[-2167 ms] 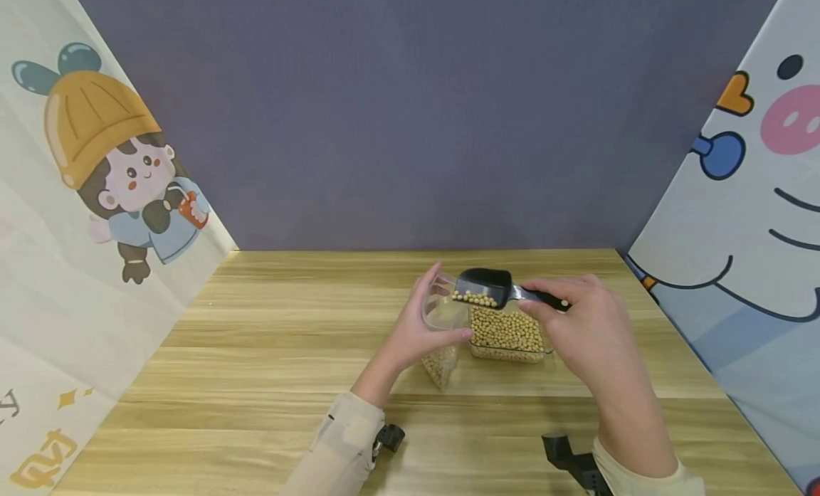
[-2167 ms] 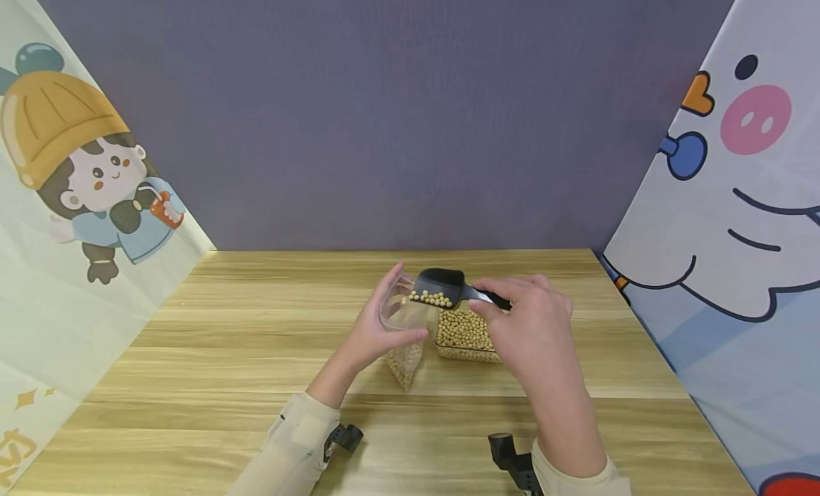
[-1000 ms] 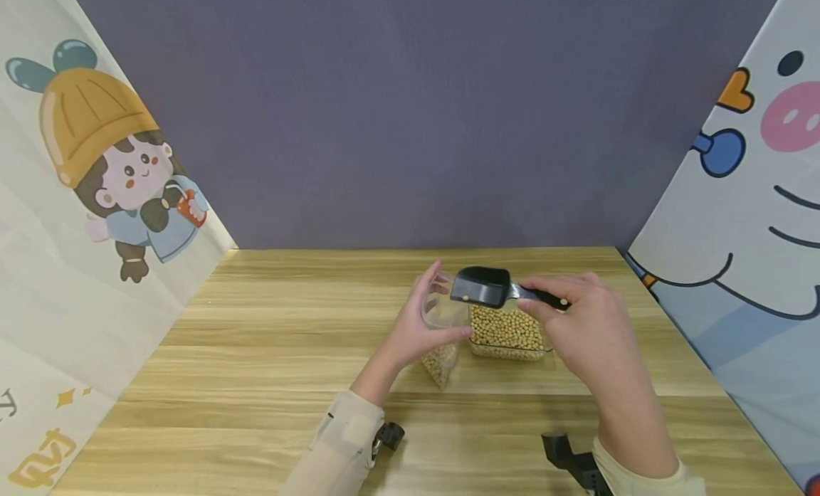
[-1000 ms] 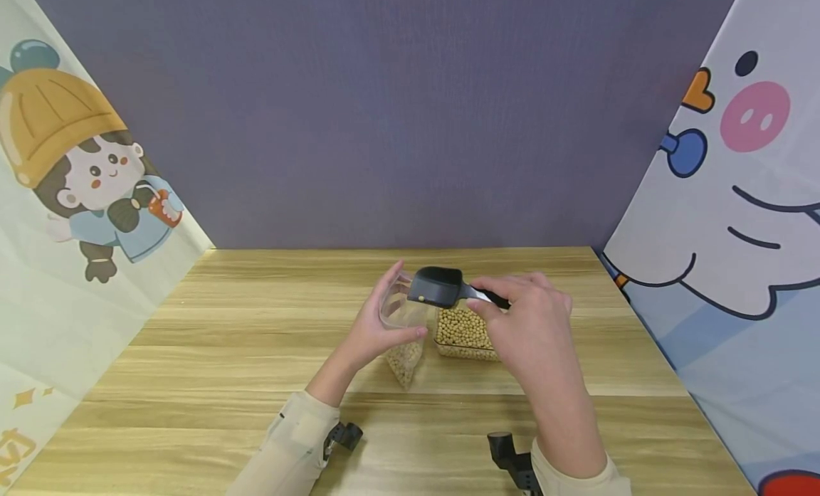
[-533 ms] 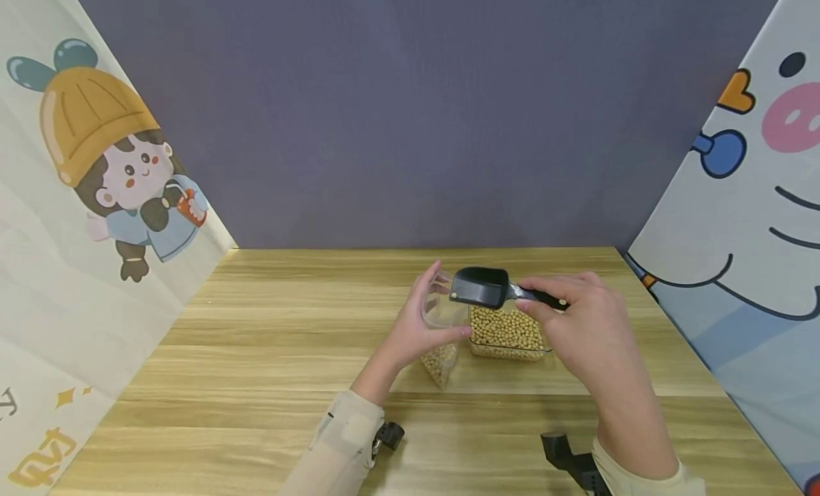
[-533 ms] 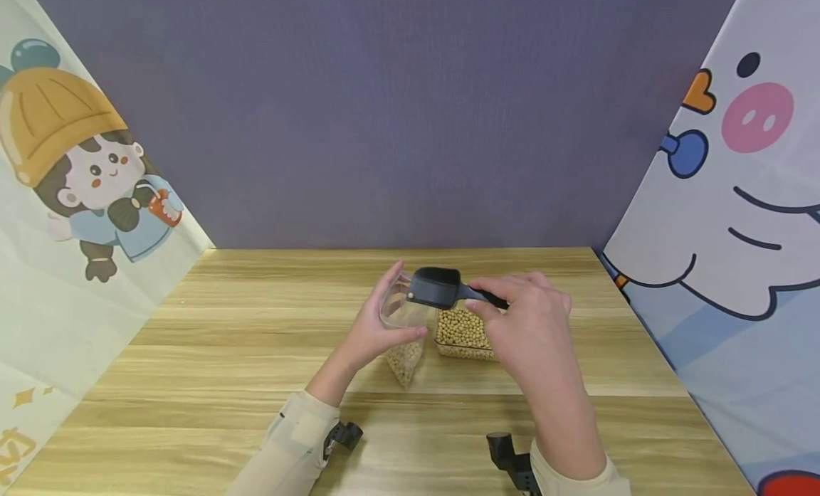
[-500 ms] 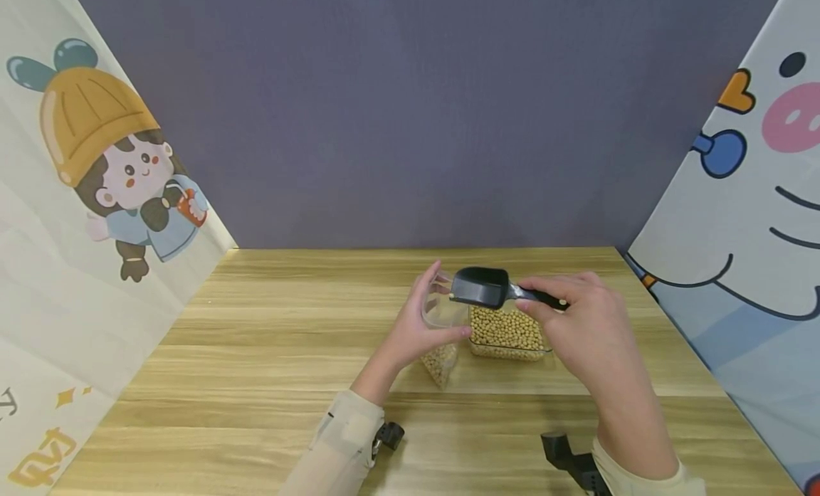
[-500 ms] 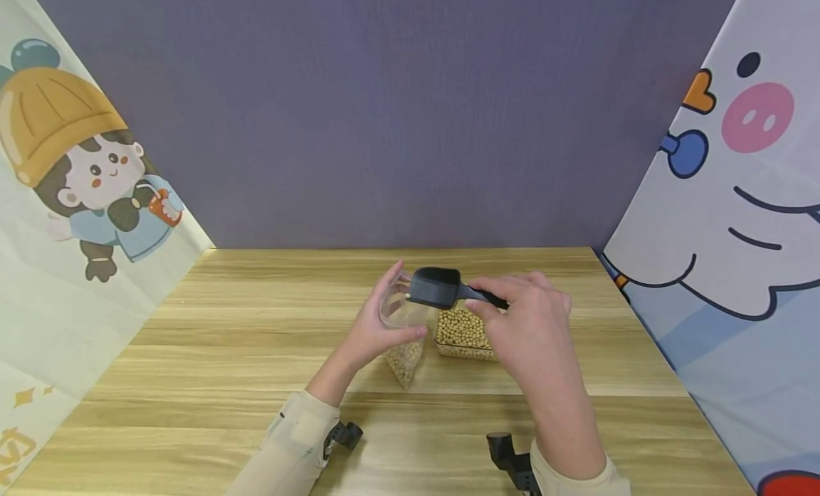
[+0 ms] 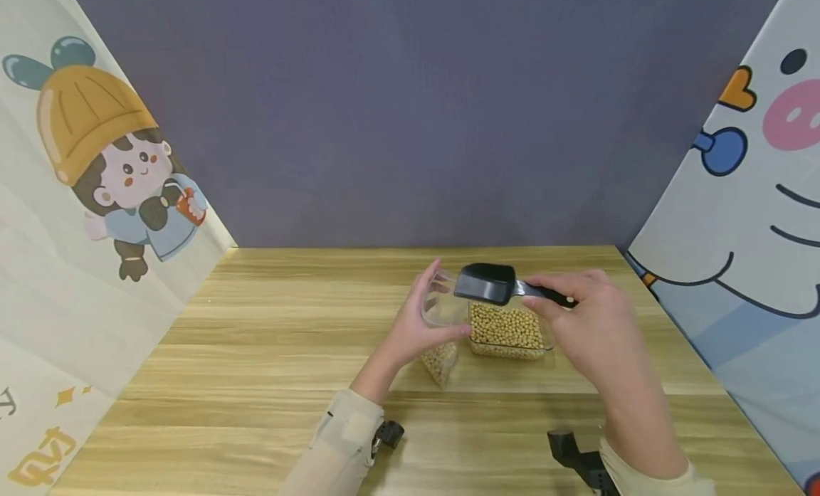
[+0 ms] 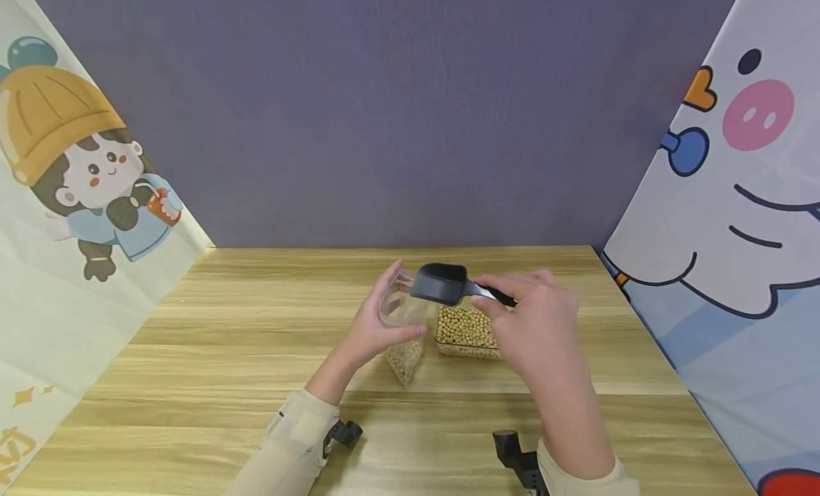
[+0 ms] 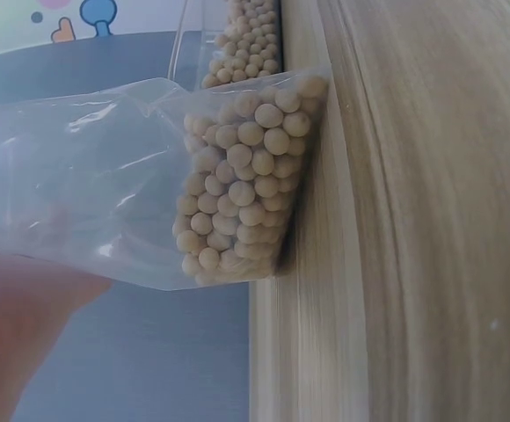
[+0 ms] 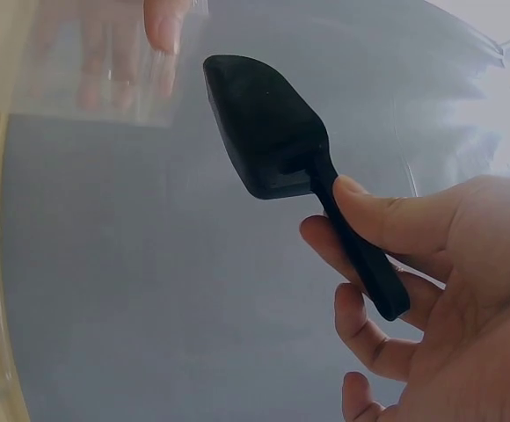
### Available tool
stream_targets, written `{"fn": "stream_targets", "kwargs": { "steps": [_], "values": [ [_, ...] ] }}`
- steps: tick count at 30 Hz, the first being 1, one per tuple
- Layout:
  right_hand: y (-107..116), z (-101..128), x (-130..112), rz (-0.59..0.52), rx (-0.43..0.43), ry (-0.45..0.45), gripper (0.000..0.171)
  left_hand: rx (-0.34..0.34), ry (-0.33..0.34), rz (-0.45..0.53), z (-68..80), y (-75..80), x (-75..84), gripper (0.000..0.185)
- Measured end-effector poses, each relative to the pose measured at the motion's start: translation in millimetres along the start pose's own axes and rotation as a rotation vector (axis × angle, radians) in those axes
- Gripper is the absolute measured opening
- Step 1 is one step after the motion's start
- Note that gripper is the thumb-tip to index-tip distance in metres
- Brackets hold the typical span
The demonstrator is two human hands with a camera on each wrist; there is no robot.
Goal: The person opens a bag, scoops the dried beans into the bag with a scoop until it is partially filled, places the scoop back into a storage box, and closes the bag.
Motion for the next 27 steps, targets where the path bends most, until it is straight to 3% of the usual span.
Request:
{"fn": "stream_targets", "kwargs": {
  "steps": [5, 9, 18, 27],
  "values": [
    [10, -4, 14, 0.044, 0.026, 0.017, 0.026, 0.012, 0.002, 0.022, 0.9, 3.6, -2.7, 0.125],
    [17, -9, 37, 0.080, -0.007, -0.006, 0.029, 0.020, 0.000, 0.024, 0.9, 5.4, -4.1, 0.124],
    [8, -24, 97, 0.131, -0.221, -0.069, 0.039, 0.054, -0.011, 0.059, -1.1, 8.8, -4.2, 0.115],
    [-8, -53, 133, 0.185, -0.431, 0.026, 0.038, 0.059, -0.009, 0.060, -0.9, 9.2, -2.5, 0.113]
  ]
}}
Point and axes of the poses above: each hand's wrist, its own z-axis away from the middle knuckle, its own y-axis out of the back of the hand, x = y × z, the point moved 4 cm from there along -z, towards the middle knuckle, and after that the axes turned 2 degrees about z, right-handed, at the moved point
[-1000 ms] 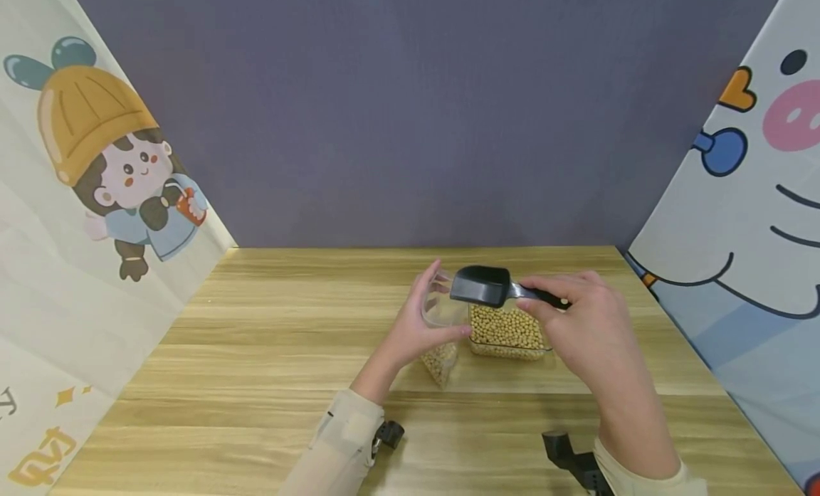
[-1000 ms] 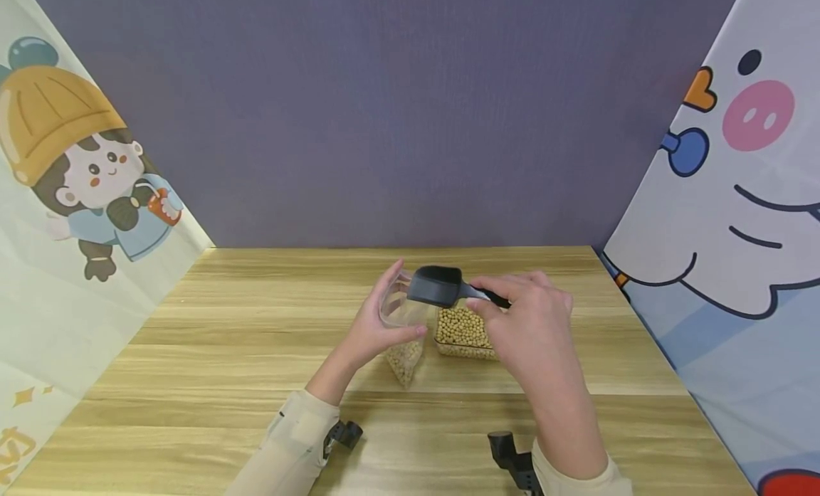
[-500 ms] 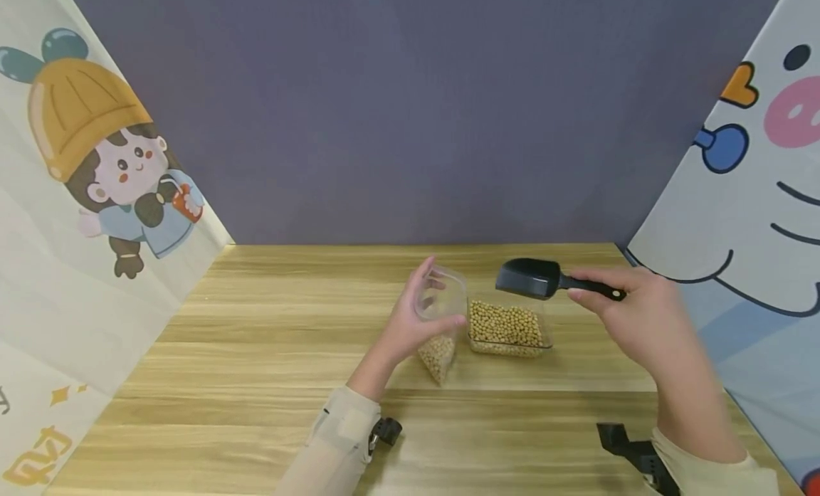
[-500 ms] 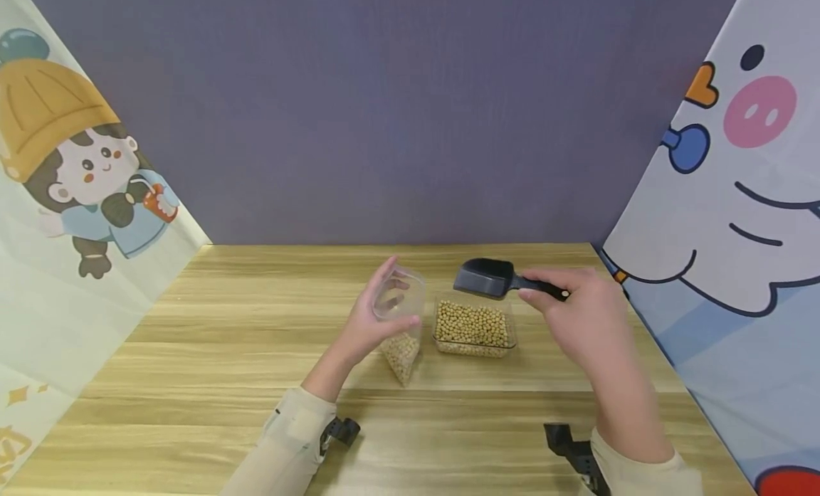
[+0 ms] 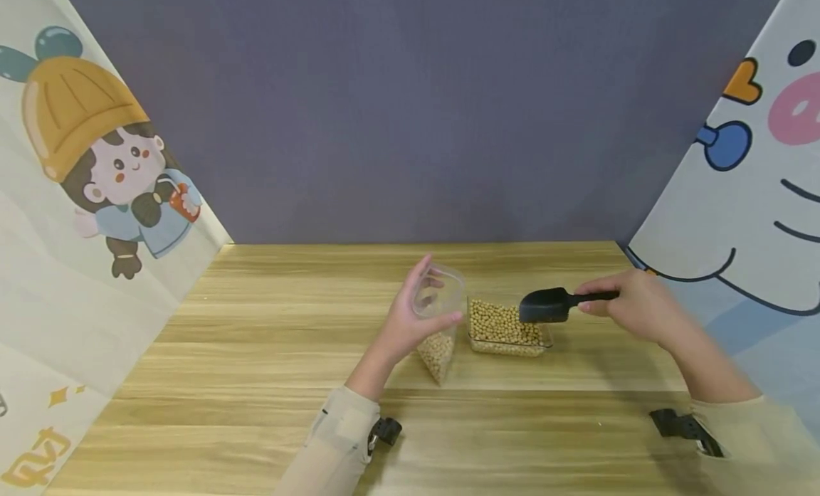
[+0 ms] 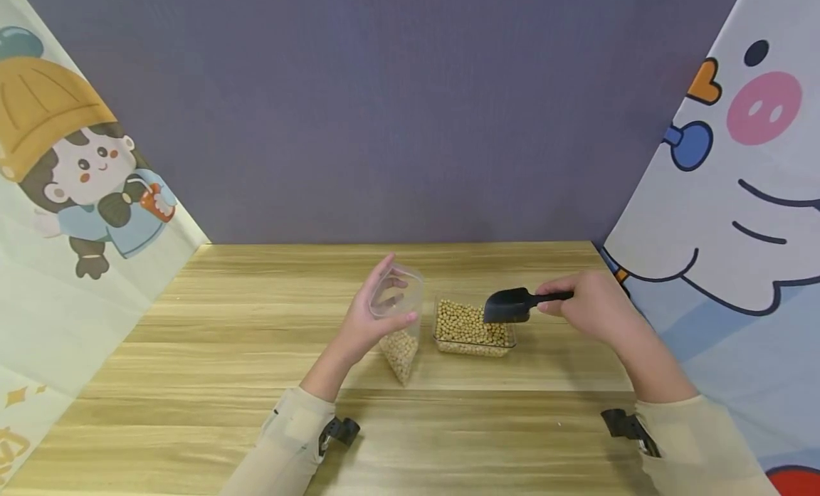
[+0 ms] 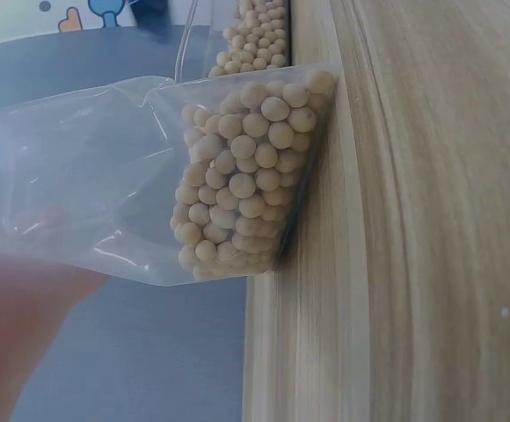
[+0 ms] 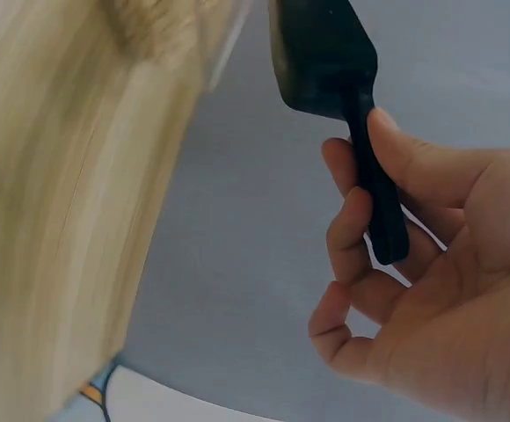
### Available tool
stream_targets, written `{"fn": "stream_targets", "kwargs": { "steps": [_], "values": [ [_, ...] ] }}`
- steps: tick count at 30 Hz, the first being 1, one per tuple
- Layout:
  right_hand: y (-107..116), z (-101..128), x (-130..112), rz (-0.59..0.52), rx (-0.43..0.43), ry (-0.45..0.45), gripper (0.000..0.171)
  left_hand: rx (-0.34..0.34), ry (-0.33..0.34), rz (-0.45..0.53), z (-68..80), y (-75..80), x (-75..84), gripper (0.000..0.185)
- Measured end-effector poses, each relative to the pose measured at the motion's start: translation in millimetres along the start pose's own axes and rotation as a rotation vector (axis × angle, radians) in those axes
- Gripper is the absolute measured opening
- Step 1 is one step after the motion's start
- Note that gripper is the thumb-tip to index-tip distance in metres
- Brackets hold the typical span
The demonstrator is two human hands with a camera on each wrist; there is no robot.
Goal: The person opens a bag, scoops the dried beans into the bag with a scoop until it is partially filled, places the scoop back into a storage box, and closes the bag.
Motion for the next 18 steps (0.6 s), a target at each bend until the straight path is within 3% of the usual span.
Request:
{"fn": "stream_targets", "kwargs": {
  "steps": [10, 18],
  "values": [
    [6, -21, -11, 0.194, -0.148, 0.064, 0.028, -0.001, 0.001, 0.002, -0.7, -0.2, -0.4, 0.111],
    [-3, -26, -23, 0.221, -0.194, 0.090, 0.021, -0.008, 0.001, 0.002, -1.0, 0.2, -1.0, 0.111]
  ]
}}
Point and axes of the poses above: each hand's wrist, its own z-axis away from the middle knuckle, its own y-axis out of the back of the hand, x = y × z, the point moved 4 cm from there along -z, towards the middle knuckle, and after that the axes turned 2 degrees about z, right-handed, at the moved point
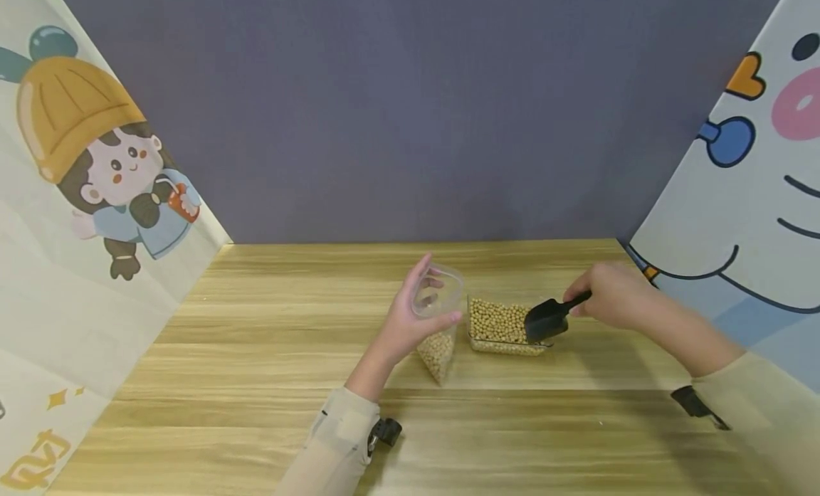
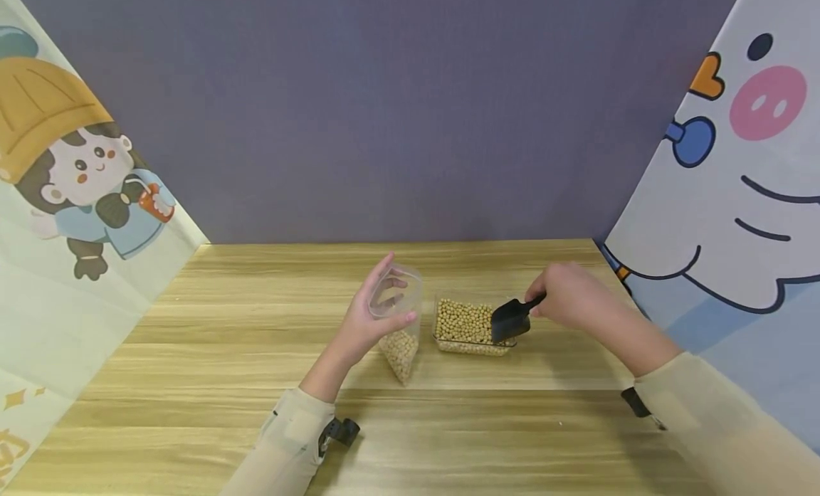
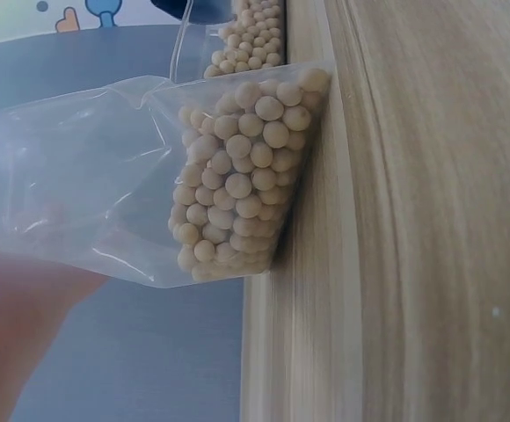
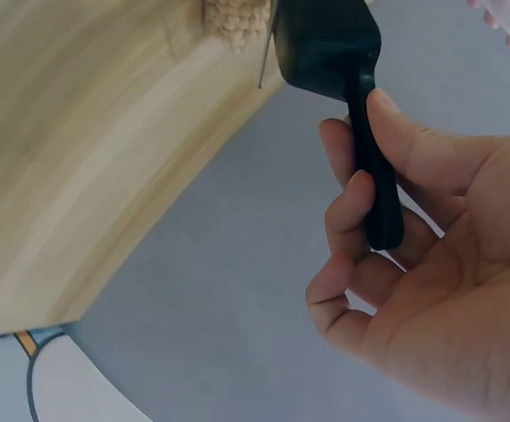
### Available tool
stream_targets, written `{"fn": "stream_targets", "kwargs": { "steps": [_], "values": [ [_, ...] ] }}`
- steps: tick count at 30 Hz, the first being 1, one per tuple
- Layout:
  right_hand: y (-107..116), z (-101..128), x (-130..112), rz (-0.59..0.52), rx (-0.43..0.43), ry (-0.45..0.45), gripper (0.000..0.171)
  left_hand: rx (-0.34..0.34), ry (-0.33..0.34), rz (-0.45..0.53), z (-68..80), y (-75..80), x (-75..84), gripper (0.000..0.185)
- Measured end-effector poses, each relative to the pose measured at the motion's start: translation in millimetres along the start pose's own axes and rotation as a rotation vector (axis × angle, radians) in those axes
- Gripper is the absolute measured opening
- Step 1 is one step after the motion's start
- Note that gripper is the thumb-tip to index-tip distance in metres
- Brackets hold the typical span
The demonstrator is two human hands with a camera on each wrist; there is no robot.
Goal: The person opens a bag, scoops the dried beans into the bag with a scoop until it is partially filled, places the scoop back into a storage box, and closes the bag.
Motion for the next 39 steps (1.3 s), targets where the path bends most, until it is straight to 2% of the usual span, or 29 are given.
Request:
{"fn": "stream_targets", "kwargs": {
  "steps": [7, 15, 21, 33, 39],
  "values": [
    [-15, -5, 1, -0.124, -0.022, 0.023, 0.025, 0.001, 0.004, -0.001, 0.2, 0.6, 3.3, 0.110],
    [-46, -4, 13, -0.265, 0.092, -0.012, 0.027, -0.005, 0.010, 0.006, -0.2, -0.7, 1.5, 0.109],
    [-67, -1, 11, -0.396, 0.119, -0.054, 0.033, -0.005, 0.005, 0.001, -0.1, -0.9, -0.8, 0.110],
    [-92, -8, 3, -0.492, 0.104, -0.050, 0.038, 0.004, 0.009, 0.019, 1.8, -1.4, 1.1, 0.111],
    [-95, -9, 4, -0.502, 0.107, -0.059, 0.039, 0.003, 0.005, 0.012, 0.9, -1.5, 1.2, 0.111]
  ]
}}
Point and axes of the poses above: each hand's wrist, its own z-axis away from the middle knuckle, its own y-axis out of the back of the hand, x = y × z, the point moved 4 cm from there along -z, towards the middle knuckle, and after that the axes turned 2 degrees about z, right-handed, at the moved point
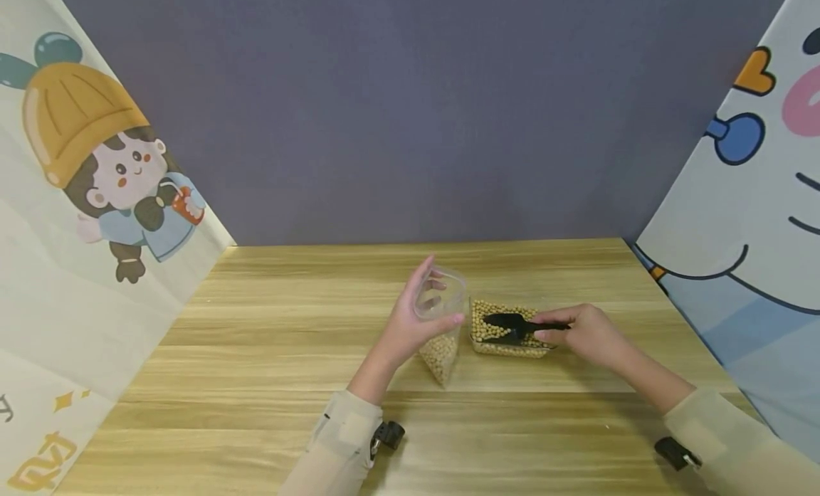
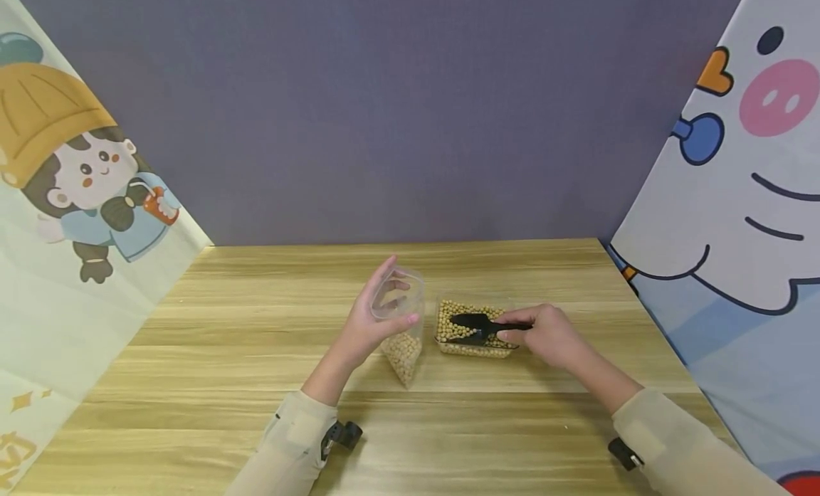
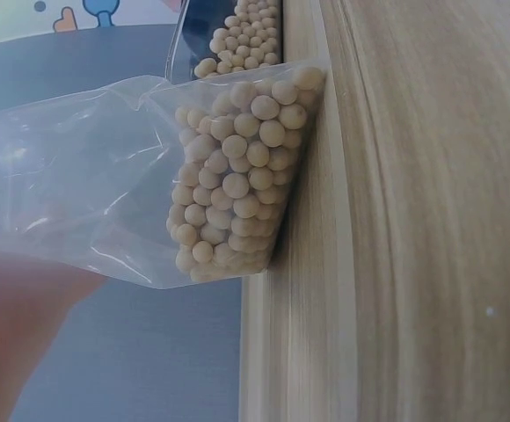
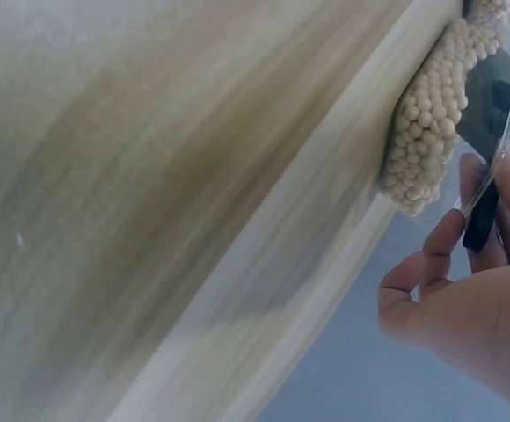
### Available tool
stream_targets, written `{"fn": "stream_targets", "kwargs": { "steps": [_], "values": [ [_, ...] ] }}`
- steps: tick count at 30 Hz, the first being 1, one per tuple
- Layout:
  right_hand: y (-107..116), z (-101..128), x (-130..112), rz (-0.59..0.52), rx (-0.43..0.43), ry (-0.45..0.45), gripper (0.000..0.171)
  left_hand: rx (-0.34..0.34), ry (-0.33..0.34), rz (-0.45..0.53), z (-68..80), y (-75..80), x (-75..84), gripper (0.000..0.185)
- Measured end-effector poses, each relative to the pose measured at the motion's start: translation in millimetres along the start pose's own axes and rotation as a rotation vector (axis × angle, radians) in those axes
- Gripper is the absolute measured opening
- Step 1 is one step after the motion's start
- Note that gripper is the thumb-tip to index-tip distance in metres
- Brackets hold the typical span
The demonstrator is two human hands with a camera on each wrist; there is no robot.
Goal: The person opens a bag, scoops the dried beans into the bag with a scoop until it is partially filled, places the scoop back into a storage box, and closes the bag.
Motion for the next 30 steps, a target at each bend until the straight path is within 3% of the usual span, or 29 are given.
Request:
{"fn": "stream_targets", "kwargs": {
  "steps": [8, 22, 30],
  "values": [
    [-1, 4, 4, -0.049, 0.009, -0.009, 0.044, -0.001, -0.004, 0.011, -0.2, -0.2, -2.7, 0.111],
    [8, 9, 19, -0.243, 0.031, -0.045, 0.050, -0.005, -0.002, 0.013, -0.2, -0.3, -0.7, 0.114],
    [29, 6, 4, -0.274, 0.040, -0.052, 0.058, -0.009, 0.003, 0.015, 1.6, -1.5, 1.1, 0.114]
  ]
}}
Point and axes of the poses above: each hand's wrist, its own z-axis away from the middle knuckle, its own y-axis out of the back of the hand, x = y × z, the point moved 4 cm from there along -z, towards the middle knuckle, and after that the axes turned 2 degrees about z, right-handed, at the moved point
